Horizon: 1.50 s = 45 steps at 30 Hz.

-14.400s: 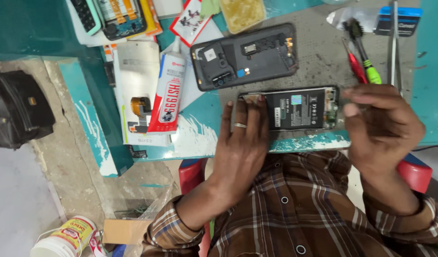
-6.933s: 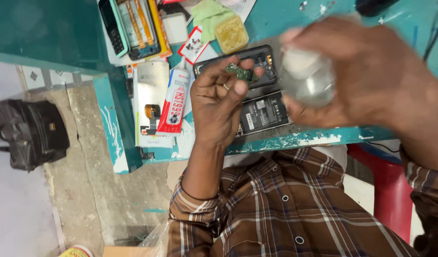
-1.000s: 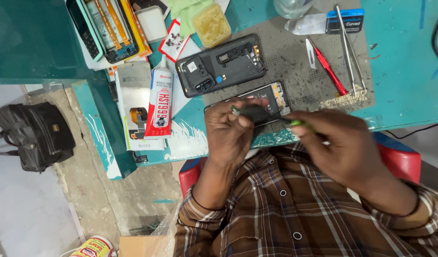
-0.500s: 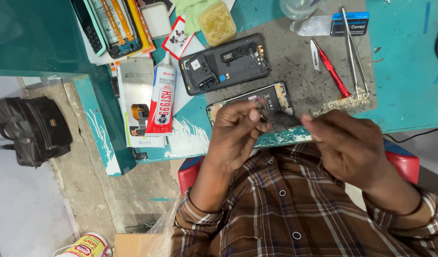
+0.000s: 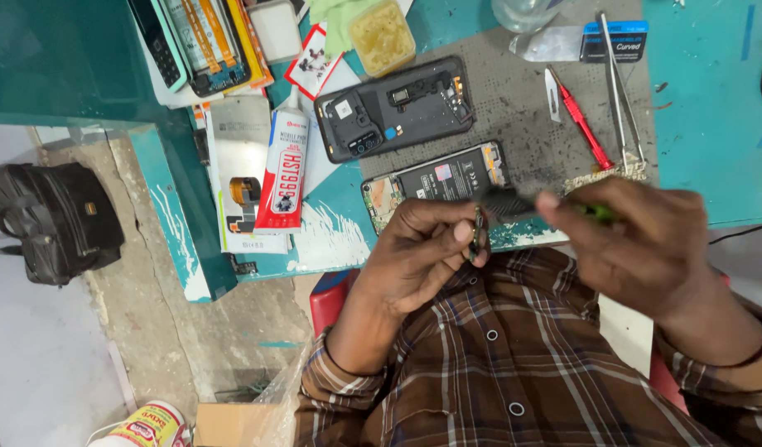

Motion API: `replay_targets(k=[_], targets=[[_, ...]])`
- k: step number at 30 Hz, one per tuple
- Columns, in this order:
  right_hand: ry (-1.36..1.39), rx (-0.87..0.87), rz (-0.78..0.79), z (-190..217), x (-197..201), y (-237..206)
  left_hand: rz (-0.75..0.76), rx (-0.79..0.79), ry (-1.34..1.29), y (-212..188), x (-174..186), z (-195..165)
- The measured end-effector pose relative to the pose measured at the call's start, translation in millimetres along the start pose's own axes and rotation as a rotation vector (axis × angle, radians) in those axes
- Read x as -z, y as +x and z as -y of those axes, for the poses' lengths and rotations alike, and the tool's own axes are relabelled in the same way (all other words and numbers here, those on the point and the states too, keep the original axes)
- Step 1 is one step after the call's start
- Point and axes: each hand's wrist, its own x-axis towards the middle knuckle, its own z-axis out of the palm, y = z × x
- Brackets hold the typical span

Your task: The person works on a disassembled smartphone at a repair bench. They pick up a small green circuit component, scrub it with a brush, solder its contacts with a soldering iron, then place the component back onto the phone body and press it into position.

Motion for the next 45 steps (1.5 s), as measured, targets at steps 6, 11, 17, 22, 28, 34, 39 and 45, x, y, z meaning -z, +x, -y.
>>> replay_targets(k=[6, 11, 17, 22, 28, 34, 39, 45], targets=[[0.017, 0.006, 0.101, 7.6, -1.4, -2.3, -0.032, 0.001, 0.069, 0.6, 0.9, -0.6], [-0.076, 0.013, 0.146, 5.7, 5.9, 3.9, -0.087, -0.033, 0.143, 6.0, 7.0, 1.3], [-0.082, -0.043, 0.003, 6.8, 3.3, 6.6, -0.093, -0.023, 0.111, 5.7, 7.8, 1.6], [-0.118, -0.056, -0.013, 1.9, -0.6, 8.7, -0.125, -0.089, 0.243, 10.1, 3.3, 2.9], [-0.061, -0.09, 0.028, 16.1, 5.9, -1.7, -0.28, -0.325, 0.646, 16.7, -7.2, 6.3], [-0.053, -0.111, 0.037, 12.8, -8.2, 0.7, -0.338, -0.419, 0.782, 13.5, -18.5, 13.5], [0.007, -0.042, -0.062, 11.1, -16.3, -6.7, -0.338, -0.462, 0.801, 12.1, -20.6, 16.7], [0.008, -0.124, -0.062, 26.6, -8.3, 8.0, -0.419, -0.502, 0.888, 8.4, -28.3, 22.7]])
